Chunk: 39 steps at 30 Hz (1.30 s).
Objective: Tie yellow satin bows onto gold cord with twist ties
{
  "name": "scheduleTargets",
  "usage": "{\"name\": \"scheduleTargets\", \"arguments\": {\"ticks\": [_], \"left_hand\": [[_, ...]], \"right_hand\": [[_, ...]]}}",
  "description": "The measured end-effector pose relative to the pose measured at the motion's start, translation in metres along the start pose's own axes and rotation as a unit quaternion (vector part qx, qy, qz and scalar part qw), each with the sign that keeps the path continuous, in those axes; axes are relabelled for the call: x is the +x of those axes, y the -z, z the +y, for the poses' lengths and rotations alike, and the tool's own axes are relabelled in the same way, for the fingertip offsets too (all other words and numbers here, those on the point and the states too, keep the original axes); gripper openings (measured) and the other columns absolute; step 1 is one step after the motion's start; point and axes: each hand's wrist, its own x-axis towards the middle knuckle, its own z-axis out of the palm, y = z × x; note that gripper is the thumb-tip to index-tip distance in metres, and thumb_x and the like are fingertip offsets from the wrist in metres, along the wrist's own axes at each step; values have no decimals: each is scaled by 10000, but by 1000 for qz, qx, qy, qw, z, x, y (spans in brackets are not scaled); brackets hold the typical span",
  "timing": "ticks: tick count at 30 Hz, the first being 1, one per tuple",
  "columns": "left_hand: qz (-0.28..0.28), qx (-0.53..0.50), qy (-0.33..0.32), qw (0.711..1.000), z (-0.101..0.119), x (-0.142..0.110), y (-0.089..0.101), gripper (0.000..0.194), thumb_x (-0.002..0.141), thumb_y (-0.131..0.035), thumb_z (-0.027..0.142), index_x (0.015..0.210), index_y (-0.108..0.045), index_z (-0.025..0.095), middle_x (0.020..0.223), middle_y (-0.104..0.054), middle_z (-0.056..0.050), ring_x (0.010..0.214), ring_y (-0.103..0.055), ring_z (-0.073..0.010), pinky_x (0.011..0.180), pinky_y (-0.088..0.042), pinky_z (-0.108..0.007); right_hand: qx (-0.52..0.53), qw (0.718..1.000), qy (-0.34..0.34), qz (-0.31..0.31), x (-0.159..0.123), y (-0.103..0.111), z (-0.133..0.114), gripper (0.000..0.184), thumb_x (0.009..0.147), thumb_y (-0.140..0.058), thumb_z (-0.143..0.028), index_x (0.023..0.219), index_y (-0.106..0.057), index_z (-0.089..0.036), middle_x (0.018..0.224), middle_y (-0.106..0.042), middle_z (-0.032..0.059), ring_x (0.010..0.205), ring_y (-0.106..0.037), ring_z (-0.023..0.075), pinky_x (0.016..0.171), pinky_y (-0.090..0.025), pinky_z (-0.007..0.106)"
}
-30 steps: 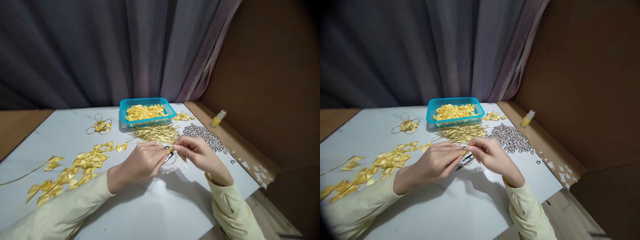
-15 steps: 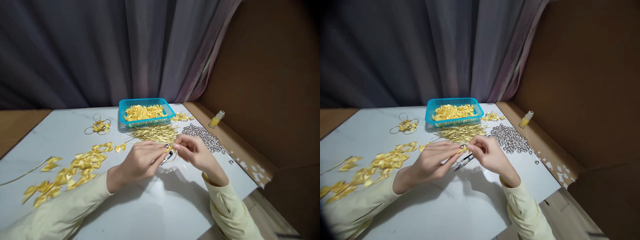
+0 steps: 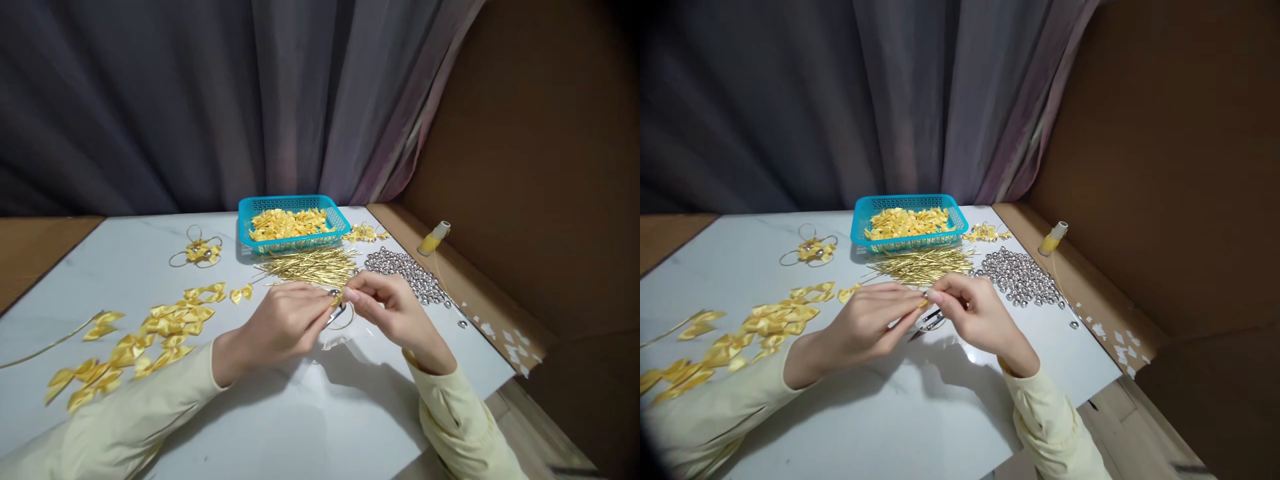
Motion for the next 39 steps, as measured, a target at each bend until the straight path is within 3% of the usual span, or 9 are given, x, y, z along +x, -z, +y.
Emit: {"name": "scheduleTargets", "arguments": {"ticks": [5, 10, 15, 20, 26, 31, 37, 39], "left_hand": [[13, 22, -84, 996, 2, 1, 2, 130, 799, -502, 65, 775, -615, 124, 710, -711, -59, 690, -673, -171, 664, -557, -309], [43, -3, -83, 996, 2, 0, 3, 114, 760, -547, 30, 824, -616, 93, 723, -710, -80, 700, -669, -182, 657, -559, -316], [82, -58, 26, 995, 6, 5, 6, 85, 775, -576, 83, 773, -644, 135, 680, -701, -43, 584, -636, -146, 563, -528, -275], [65, -72, 171, 980, 11, 11, 15, 142, 798, -576, 162, 707, -684, 141, 606, -681, -20, 514, -600, -121, 480, -467, -225], [46, -73, 227, 970, 11, 11, 17, 218, 819, -551, 207, 649, -674, 148, 555, -657, 9, 449, -541, -90, 419, -402, -199], [42, -28, 151, 987, 6, 5, 8, 251, 837, -503, 203, 627, -636, 160, 547, -633, -2, 478, -548, -110, 474, -422, -227], [-81, 5, 19, 997, 5, 3, 5, 263, 829, -443, 109, 605, -576, 147, 521, -582, -13, 502, -538, -133, 510, -424, -258], [-94, 8, -25, 995, 6, 3, 6, 247, 823, -438, 91, 627, -577, 146, 549, -605, -22, 530, -553, -139, 548, -453, -267]], "right_hand": [[86, 992, -89, 22, 5, -1, 8, 205, 838, -531, -304, 708, -519, -147, 484, -293, -81, 426, -235, 50, 394, -170, 199], [80, 991, -103, 28, 6, 0, 7, 209, 830, -537, -306, 695, -510, -149, 473, -320, -76, 428, -260, 54, 400, -184, 205], [50, 995, -73, 42, 5, -1, 8, 199, 837, -518, -293, 698, -499, -152, 479, -329, -73, 434, -267, 58, 403, -196, 203], [-60, 994, 25, 88, -1, -5, 0, 181, 843, -495, -229, 676, -479, -162, 487, -338, -65, 437, -277, 63, 414, -210, 208], [-168, 977, 115, 59, -7, -10, -4, 134, 830, -474, -137, 701, -470, -171, 497, -304, -71, 411, -241, 59, 419, -209, 212], [-210, 968, 134, 10, -8, -10, -3, 137, 819, -449, -105, 708, -445, -185, 507, -286, -68, 425, -233, 70, 445, -223, 218], [-230, 963, 138, 15, -4, -7, 1, 124, 814, -432, -95, 727, -457, -180, 514, -323, -63, 417, -248, 69, 444, -226, 208], [-235, 963, 127, 16, -3, -6, 4, 124, 807, -429, -93, 723, -458, -179, 517, -328, -60, 421, -258, 70, 445, -225, 207]]}}
